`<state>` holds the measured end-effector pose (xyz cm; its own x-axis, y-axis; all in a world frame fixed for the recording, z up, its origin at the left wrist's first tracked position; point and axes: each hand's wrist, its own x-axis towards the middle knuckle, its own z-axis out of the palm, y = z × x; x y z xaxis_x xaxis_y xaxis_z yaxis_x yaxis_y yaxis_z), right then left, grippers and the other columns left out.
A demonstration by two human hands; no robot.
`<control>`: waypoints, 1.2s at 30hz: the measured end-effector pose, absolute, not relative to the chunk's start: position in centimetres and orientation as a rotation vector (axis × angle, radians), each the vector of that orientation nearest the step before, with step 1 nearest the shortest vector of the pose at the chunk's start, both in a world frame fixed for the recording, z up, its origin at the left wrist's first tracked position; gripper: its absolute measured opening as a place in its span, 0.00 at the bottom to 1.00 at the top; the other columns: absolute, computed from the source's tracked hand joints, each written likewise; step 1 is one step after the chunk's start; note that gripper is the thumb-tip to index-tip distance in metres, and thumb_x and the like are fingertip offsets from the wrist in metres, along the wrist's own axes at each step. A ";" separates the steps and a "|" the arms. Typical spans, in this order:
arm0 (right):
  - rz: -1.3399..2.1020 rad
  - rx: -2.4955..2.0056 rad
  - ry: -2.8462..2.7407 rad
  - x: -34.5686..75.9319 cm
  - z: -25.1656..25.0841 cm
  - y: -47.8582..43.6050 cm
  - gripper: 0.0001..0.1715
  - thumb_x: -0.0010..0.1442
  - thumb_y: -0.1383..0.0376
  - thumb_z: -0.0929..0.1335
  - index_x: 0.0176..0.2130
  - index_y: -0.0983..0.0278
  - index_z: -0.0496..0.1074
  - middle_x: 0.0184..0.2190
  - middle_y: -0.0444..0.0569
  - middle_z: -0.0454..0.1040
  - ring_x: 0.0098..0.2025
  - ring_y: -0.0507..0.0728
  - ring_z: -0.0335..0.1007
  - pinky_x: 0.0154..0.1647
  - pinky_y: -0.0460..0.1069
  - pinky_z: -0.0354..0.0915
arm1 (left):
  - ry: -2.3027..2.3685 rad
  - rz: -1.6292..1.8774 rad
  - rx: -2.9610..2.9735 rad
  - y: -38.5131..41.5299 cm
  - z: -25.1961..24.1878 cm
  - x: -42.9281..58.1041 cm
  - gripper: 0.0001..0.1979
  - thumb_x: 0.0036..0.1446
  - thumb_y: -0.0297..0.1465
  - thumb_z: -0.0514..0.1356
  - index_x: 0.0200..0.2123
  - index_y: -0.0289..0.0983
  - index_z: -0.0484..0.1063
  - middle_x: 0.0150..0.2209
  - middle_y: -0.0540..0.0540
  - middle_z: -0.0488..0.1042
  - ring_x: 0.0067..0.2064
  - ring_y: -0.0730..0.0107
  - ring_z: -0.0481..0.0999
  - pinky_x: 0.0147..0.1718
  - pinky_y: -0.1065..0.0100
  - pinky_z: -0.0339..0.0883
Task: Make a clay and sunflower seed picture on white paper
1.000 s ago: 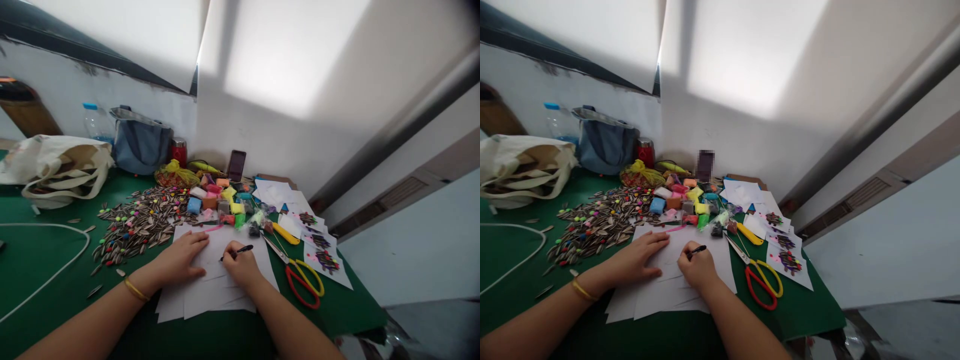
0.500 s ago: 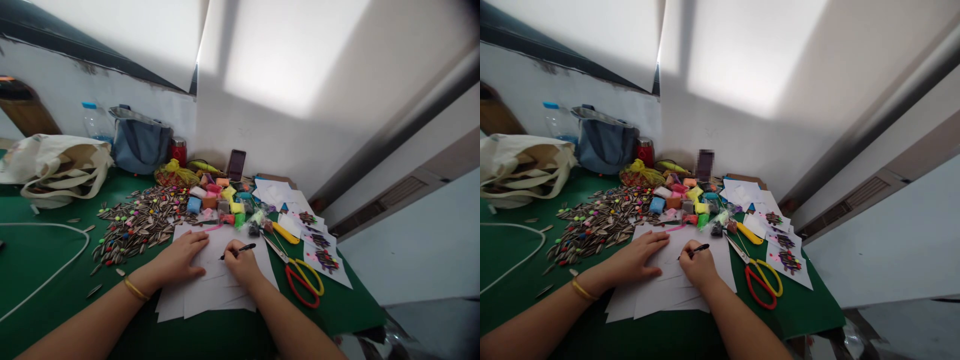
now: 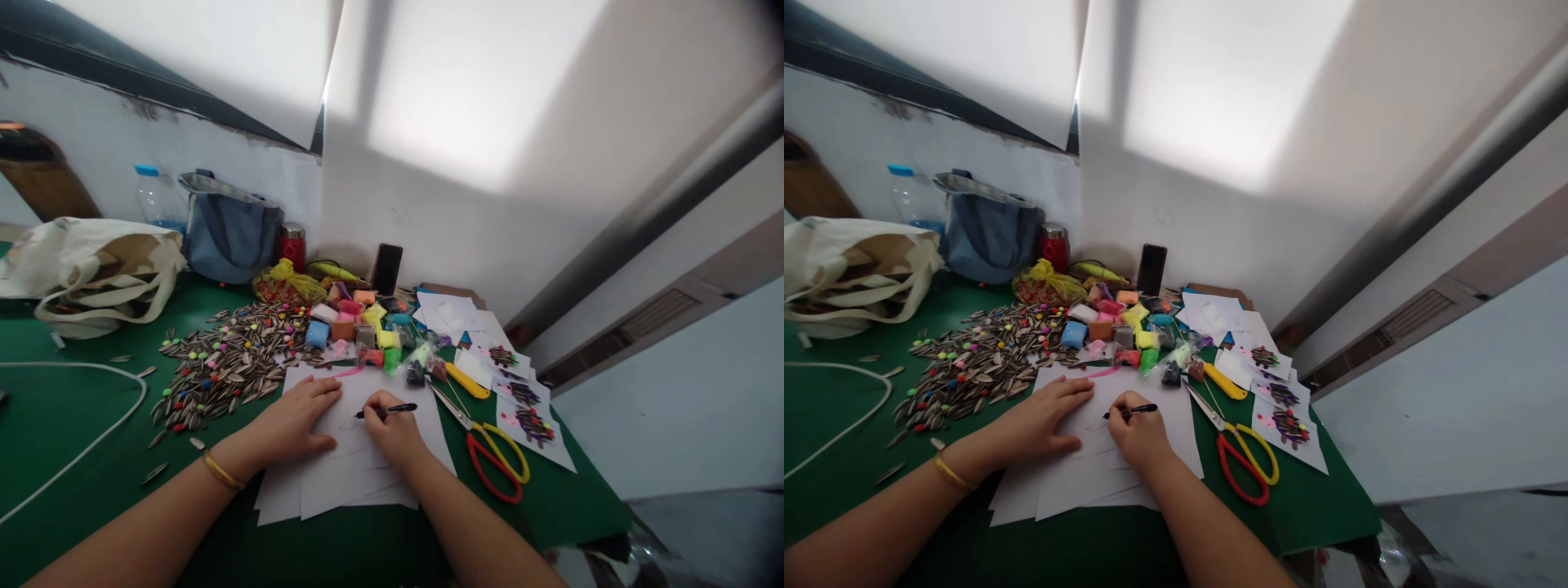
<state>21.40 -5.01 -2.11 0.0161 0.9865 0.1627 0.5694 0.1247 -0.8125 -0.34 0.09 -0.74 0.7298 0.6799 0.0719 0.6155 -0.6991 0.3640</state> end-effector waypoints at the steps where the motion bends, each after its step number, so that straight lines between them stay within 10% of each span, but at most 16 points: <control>1: 0.698 -1.535 -1.641 21.4 -2.1 -4.9 0.07 0.58 0.65 0.64 0.31 0.62 0.72 0.27 0.43 0.73 0.30 0.53 0.69 0.32 0.46 0.62 | 1.012 0.283 2.619 0.1 -0.7 -0.3 0.37 0.48 0.42 0.67 0.61 0.39 0.65 0.64 0.40 0.64 0.65 0.49 0.61 0.67 0.49 0.47; 36: 0.631 -1.569 -1.668 21.5 -2.5 -4.6 0.06 0.57 0.67 0.65 0.31 0.62 0.72 0.27 0.43 0.73 0.30 0.53 0.69 0.32 0.45 0.62 | 1.010 0.283 2.607 0.0 -0.7 -0.4 0.36 0.49 0.43 0.66 0.61 0.41 0.64 0.64 0.40 0.63 0.65 0.50 0.60 0.67 0.50 0.46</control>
